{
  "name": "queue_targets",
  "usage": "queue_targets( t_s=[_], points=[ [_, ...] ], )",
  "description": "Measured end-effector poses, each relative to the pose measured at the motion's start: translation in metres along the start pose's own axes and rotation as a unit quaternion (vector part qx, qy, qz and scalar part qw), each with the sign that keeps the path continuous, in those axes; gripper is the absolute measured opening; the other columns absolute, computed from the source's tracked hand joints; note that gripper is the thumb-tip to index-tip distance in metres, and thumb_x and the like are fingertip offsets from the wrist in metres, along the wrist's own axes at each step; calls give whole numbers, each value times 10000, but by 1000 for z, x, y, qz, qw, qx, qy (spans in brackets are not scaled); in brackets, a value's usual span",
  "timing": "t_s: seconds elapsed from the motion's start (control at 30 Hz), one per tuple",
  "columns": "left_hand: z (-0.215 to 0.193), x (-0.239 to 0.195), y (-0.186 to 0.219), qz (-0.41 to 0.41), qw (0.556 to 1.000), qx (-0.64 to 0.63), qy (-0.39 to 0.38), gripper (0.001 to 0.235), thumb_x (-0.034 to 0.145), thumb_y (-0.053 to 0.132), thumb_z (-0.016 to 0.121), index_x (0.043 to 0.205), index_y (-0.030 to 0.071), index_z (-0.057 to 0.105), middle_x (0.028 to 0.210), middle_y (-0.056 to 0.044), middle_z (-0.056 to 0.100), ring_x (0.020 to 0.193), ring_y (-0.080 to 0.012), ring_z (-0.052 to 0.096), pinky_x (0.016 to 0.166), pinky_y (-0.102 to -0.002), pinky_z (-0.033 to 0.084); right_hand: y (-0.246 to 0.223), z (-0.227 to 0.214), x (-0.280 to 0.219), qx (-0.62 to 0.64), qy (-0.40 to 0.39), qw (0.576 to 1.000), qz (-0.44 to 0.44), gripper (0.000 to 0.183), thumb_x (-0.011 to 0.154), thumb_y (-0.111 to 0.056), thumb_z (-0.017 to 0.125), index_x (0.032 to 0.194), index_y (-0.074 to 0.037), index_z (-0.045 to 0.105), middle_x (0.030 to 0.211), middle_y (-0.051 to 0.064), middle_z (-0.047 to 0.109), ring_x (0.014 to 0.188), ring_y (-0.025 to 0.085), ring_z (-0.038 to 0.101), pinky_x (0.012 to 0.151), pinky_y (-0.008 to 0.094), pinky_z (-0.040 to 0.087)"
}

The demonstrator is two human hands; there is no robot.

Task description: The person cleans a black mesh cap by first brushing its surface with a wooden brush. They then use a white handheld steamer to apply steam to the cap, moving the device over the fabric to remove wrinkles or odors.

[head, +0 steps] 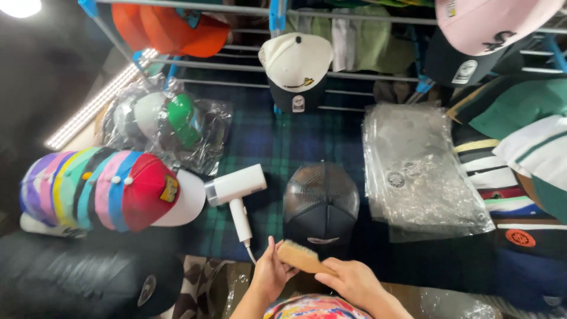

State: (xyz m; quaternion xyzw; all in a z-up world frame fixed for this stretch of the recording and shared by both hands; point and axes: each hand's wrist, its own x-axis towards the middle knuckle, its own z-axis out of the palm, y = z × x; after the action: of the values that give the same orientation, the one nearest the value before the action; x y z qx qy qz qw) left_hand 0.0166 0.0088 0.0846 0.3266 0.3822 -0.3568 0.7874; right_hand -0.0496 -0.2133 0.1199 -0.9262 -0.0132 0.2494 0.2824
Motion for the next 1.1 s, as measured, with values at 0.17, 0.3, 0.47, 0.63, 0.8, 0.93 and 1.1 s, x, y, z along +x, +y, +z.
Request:
queue_targets(
  t_s=[0.17,0.3,0.47,0.63,0.8,0.93,1.1],
  points=[
    [-29,52,-21,53,997,44,-26,214,1031,262,638,874,173,525,727,-17,572,657,-175,612,657,-369,536,60,2,-17,41,-10,996,77,377,861,-618,647,1015,-289,749,993,-103,804,931,123,754,805,296,488],
    [-22,44,-13,75,992,100,-24,236,1066,239,598,866,159,500,751,-17,625,663,-163,626,681,-372,581,234,52,-94,-185,61,981,10,497,911,-226,506,1366,-402,598,1229,-42,526,1003,188,689,827,342,577],
    [3,8,3,112,952,271,85,185,1031,281,586,943,118,595,761,-57,625,650,-151,615,675,-333,607,198,60,-90,-17,107,934,341,406,874,-545,657,1276,-500,620,960,-96,768,851,141,810,781,277,612],
    [-36,33,43,412,738,435,311,350,930,334,640,1207,125,686,1159,-111,602,1040,-271,629,990,-408,486,201,94,-24,-164,312,895,274,678,797,-564,616,1454,-643,467,1089,-63,631,1033,268,696,903,492,559],
    [-35,58,114,199,836,392,330,824,892,489,637,1569,95,382,1434,-127,575,1295,-339,584,1046,-482,481,178,83,-6,-132,368,888,242,761,829,-325,610,1530,-558,429,1328,-89,640,1223,309,625,898,582,521],
    [-19,66,132,183,870,357,287,786,834,526,697,1443,67,506,1363,-140,637,1192,-334,643,948,-453,505,169,91,-1,-172,402,862,255,739,743,-471,588,1468,-589,514,1306,-153,657,1242,221,639,937,472,552],
    [8,48,139,172,963,94,184,208,701,9,636,872,23,518,678,-129,486,514,-258,539,452,-381,406,72,31,-7,14,486,869,90,247,844,-180,732,1074,-215,812,1102,-54,772,1094,172,695,950,304,553]
  ],
)
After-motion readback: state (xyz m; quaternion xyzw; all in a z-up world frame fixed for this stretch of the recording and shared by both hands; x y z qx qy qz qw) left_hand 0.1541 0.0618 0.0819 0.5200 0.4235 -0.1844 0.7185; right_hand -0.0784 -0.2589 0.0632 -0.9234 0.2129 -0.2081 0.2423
